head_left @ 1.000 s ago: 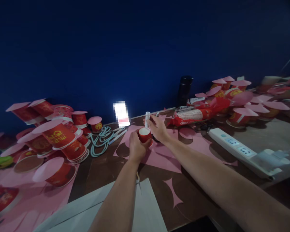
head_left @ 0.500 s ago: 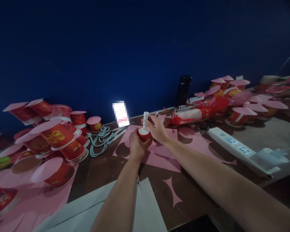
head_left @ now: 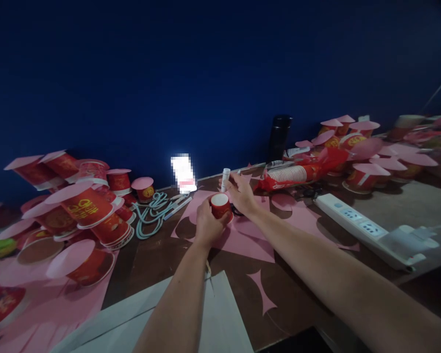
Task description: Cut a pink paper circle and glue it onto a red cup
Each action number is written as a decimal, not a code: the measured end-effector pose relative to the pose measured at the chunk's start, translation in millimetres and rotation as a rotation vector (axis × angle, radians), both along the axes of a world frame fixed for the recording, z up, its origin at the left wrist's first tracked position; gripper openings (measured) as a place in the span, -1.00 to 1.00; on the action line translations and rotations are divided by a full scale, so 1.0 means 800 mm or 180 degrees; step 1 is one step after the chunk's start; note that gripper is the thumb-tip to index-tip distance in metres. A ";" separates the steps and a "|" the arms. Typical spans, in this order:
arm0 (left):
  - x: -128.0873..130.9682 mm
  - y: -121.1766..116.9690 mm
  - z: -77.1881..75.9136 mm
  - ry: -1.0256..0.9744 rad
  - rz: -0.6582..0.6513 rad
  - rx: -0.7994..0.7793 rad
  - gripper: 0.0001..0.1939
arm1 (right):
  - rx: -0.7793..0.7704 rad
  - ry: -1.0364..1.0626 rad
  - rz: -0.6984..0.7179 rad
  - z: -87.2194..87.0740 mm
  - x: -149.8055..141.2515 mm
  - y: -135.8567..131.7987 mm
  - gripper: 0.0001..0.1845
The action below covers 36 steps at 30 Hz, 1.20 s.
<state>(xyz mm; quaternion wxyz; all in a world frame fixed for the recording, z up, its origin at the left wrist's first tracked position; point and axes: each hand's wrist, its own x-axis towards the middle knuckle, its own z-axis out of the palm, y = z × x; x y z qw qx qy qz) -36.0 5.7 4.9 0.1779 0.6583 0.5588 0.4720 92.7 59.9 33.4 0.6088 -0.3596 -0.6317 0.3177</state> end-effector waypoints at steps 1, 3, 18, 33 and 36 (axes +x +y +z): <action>0.000 -0.001 0.001 0.0021 -0.0036 0.0015 -0.41 | -0.0016 0.0107 0.0041 0.001 0.000 0.000 -0.68; -0.001 -0.001 0.002 0.0050 -0.0038 0.0102 -0.37 | -0.0051 0.0278 0.0165 0.002 -0.001 -0.002 -0.66; -0.005 0.010 -0.012 -0.0005 0.0032 0.0230 -0.47 | 0.0257 -0.0475 0.0153 0.008 -0.010 -0.016 -0.70; -0.004 -0.002 -0.001 0.0166 0.0029 0.0213 -0.38 | -0.0131 0.0284 -0.0111 0.003 0.003 0.005 -0.69; -0.002 -0.001 -0.002 0.0172 0.0125 0.0335 -0.36 | -0.0124 0.0455 0.0161 0.007 -0.001 0.000 -0.66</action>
